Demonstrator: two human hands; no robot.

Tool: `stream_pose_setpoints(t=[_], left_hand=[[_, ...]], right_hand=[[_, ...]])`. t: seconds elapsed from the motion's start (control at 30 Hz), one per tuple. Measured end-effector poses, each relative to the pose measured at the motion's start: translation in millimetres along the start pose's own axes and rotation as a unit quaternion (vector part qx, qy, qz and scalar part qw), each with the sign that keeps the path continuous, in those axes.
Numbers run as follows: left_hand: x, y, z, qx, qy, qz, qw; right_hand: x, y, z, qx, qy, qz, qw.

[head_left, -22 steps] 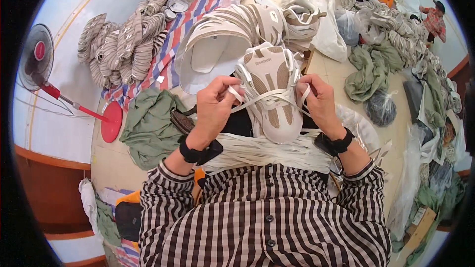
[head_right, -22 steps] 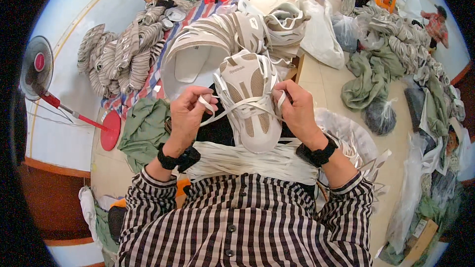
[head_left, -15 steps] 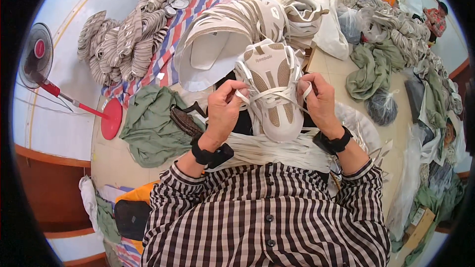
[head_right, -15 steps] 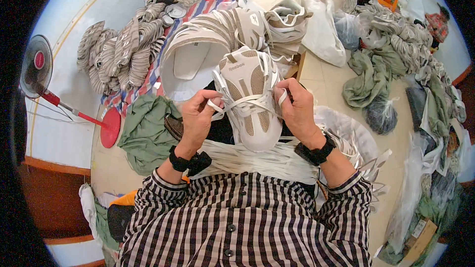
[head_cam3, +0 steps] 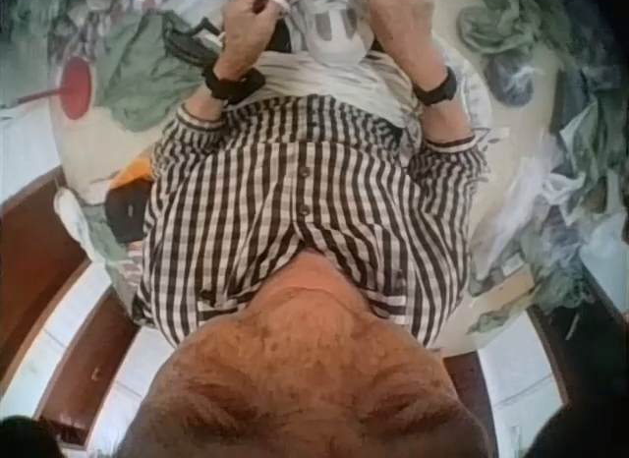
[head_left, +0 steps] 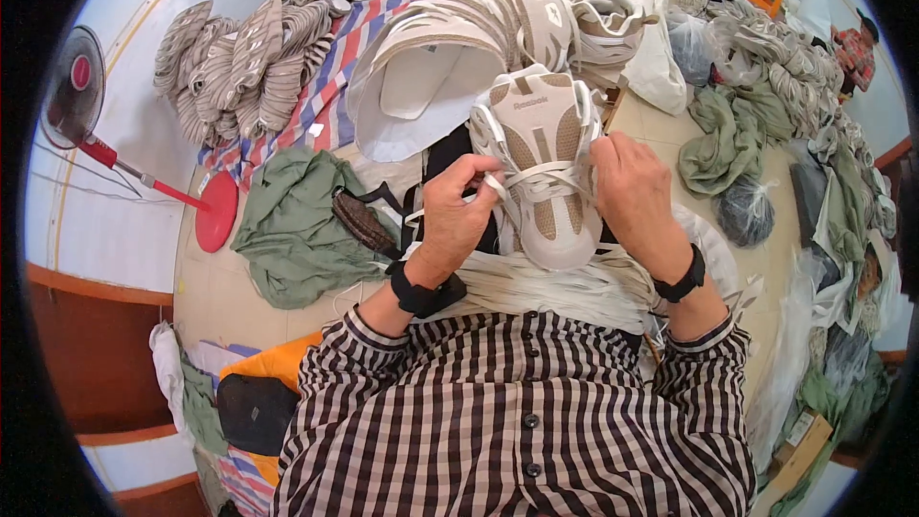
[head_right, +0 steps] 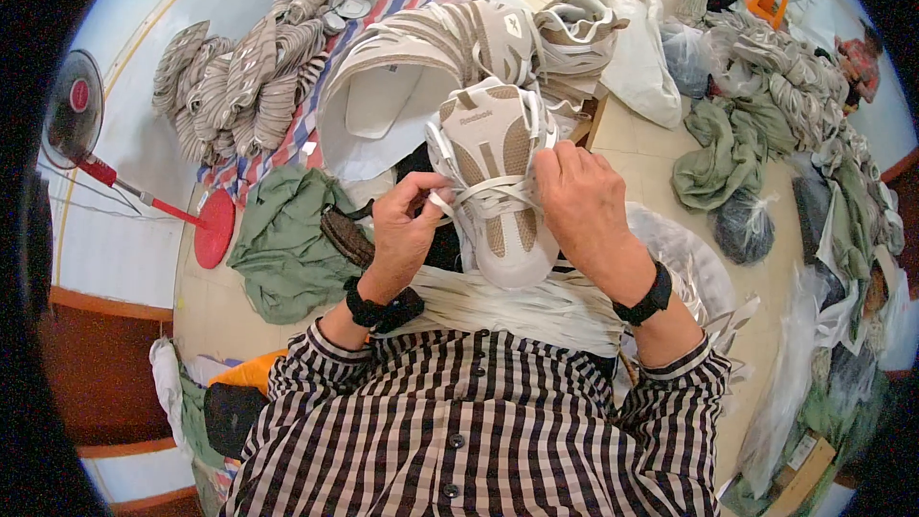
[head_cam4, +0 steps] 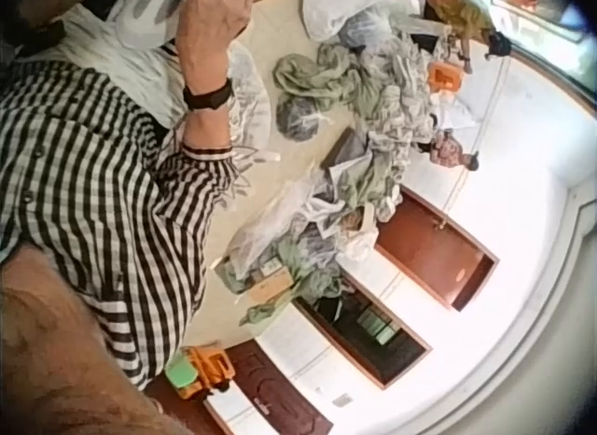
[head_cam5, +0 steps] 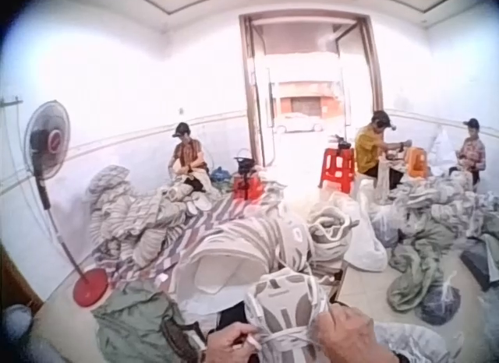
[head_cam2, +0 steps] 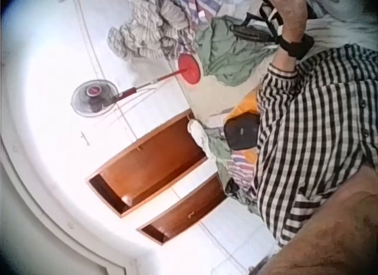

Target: Lacing a Reebok brand sneaker in a shoe manufacturing environment.

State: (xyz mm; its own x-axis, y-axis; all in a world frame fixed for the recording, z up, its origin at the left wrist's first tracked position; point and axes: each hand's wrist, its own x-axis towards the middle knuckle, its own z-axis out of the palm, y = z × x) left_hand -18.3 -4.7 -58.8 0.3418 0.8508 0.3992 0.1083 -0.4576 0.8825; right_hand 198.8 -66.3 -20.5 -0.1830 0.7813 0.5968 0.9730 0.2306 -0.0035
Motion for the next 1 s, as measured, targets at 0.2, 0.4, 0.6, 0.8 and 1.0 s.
stream_pose_setpoints(t=[0.2, 0.4, 0.6, 0.8, 1.0], left_hand=[[3, -1, 0, -0.019, 0.028, -0.014, 0.999], [0, 0, -2, 0.071, 0.001, 0.037, 0.997], [3, 6, -3, 0.086, -0.009, 0.044, 0.995], [15, 17, -3, 0.131, -0.057, 0.024, 0.989], [27, 14, 2, 0.19, -0.074, 0.155, 0.967]], right_hand=[[6, -2, 0, 0.082, -0.039, 0.066, 0.994], [7, 6, 2, 0.196, -0.034, 0.104, 0.974], [9, 7, 0, 0.253, -0.045, 0.125, 0.958], [10, 9, -3, 0.239, -0.053, 0.111, 0.963], [9, 7, 4, 0.205, -0.035, 0.081, 0.975]])
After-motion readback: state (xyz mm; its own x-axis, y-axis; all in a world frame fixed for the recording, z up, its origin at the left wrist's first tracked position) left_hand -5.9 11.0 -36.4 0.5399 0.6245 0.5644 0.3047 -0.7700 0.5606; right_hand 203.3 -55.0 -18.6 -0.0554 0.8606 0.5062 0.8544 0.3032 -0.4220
